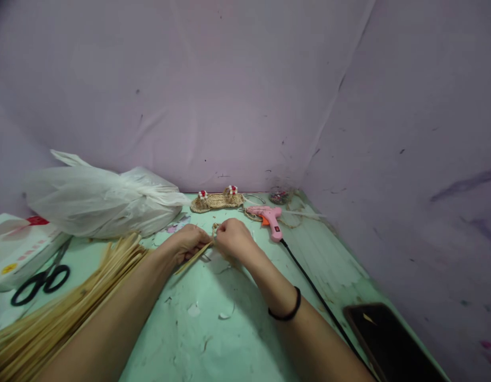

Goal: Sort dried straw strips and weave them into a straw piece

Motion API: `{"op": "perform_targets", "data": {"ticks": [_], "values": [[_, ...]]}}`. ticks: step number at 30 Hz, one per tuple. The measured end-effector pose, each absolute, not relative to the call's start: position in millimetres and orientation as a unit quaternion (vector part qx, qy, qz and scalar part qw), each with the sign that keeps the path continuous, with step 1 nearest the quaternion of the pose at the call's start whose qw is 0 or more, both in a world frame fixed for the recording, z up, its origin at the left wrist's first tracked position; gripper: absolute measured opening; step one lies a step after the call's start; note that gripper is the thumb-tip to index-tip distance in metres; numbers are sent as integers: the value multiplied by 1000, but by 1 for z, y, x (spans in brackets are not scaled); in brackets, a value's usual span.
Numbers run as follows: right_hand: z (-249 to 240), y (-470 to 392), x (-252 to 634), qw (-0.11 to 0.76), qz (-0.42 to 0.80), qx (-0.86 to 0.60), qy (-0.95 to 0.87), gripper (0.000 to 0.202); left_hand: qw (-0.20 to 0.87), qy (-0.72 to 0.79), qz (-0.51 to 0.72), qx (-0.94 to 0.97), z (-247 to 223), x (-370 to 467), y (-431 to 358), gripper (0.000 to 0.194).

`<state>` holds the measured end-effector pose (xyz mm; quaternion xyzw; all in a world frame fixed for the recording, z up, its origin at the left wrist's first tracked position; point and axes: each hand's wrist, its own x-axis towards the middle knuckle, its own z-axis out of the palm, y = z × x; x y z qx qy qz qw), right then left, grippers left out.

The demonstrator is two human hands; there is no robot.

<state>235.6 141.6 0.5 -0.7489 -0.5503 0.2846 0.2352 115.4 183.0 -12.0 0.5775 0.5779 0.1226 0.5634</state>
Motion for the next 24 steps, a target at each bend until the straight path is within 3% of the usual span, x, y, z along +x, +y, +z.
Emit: {"op": "perform_targets", "data": {"ticks": [4, 9, 16, 24], "values": [[-10, 144, 224, 225, 363, -742, -517, 15, 562, 567, 101, 594, -6, 113, 183, 27], [-10, 147, 226, 225, 369, -755, -492, 11, 536, 562, 83, 625, -3, 114, 180, 20], [-11, 149, 229, 233, 375, -765, -469, 8, 419, 595, 82, 681, -11, 112, 187, 13], [-16, 146, 229, 279, 441, -734, -434, 6, 267, 621, 89, 732, 14, 123, 159, 13]]}}
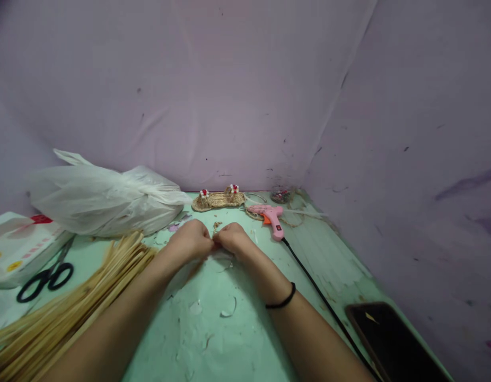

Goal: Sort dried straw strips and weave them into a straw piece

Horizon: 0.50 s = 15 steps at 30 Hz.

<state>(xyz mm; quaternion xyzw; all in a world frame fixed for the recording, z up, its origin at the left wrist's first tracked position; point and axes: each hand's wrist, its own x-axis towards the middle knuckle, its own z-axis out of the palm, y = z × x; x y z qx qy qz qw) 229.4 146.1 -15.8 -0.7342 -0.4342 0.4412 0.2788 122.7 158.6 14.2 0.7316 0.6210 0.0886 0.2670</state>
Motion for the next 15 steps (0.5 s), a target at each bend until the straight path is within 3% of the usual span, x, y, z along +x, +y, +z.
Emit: {"op": "perform_targets", "data": {"ticks": [5, 8, 11, 15], "values": [[-18, 146, 232, 306, 490, -708, -407, 9, 270, 548, 106, 784, 11, 136, 136, 16], [-16, 145, 235, 317, 519, -682, -407, 11, 378, 565, 100, 727, 15, 128, 151, 12], [-14, 144, 239, 318, 546, -655, -414, 17, 490, 615, 171, 593, 17, 119, 170, 4], [-18, 145, 241, 323, 560, -635, -423, 19, 583, 592, 146, 538, 11, 121, 173, 13]]}}
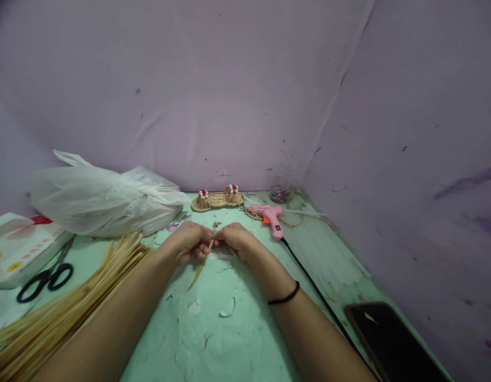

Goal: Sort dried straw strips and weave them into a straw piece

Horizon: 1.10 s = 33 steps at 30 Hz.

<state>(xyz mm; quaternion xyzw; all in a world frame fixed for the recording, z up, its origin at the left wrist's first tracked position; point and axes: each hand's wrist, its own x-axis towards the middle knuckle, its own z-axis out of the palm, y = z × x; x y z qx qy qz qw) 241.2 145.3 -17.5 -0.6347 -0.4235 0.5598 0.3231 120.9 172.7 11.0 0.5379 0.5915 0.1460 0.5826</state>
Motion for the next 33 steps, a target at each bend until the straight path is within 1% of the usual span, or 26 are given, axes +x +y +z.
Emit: {"op": "perform_targets", "data": {"ticks": [3, 6, 10, 16, 21, 28, 33], "values": [[-21, 146, 242, 329, 556, -625, -438, 15, 634, 563, 127, 514, 4, 125, 169, 17], [-20, 146, 244, 318, 544, -624, -462, 12, 649, 552, 119, 510, 0, 123, 171, 15], [-17, 147, 249, 297, 502, -628, -515, 11, 610, 570, 128, 535, -3, 122, 174, 15], [-24, 152, 252, 273, 415, -645, -581, 9, 543, 593, 135, 580, -7, 125, 173, 20], [-25, 152, 255, 245, 391, -646, -608, 12, 531, 582, 130, 602, -10, 122, 176, 20], [-25, 154, 254, 216, 350, -656, -633, 17, 493, 567, 167, 639, -18, 120, 180, 12], [-22, 152, 253, 203, 290, -666, -656, 17, 514, 555, 150, 637, -13, 118, 180, 13]]}}
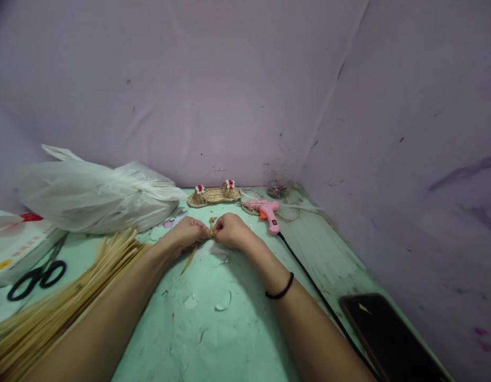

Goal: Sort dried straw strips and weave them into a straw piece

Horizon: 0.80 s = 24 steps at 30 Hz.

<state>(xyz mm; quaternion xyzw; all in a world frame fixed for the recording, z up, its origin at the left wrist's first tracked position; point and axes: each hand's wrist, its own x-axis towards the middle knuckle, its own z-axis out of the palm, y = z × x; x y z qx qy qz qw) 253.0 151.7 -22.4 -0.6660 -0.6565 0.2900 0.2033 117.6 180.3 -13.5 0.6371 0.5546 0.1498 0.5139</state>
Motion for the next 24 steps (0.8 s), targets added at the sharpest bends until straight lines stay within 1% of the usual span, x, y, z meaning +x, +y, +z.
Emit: {"op": "perform_targets", "data": {"ticks": [3, 7, 10, 13, 16, 24], "values": [[-19, 149, 252, 192, 258, -672, -667, 17, 519, 562, 140, 629, -12, 118, 180, 15], [-12, 145, 249, 176, 220, -686, -670, 17, 497, 573, 161, 632, -19, 121, 178, 16], [-3, 141, 244, 168, 186, -718, -650, 13, 488, 577, 165, 634, -24, 124, 178, 15], [6, 136, 238, 154, 173, -751, -618, 11, 484, 587, 172, 626, -24, 125, 176, 19], [9, 133, 232, 158, 206, -756, -601, 8, 500, 603, 170, 598, -18, 126, 175, 23], [7, 133, 234, 198, 376, -705, -568, 10, 585, 591, 124, 542, -8, 117, 182, 21]]}}
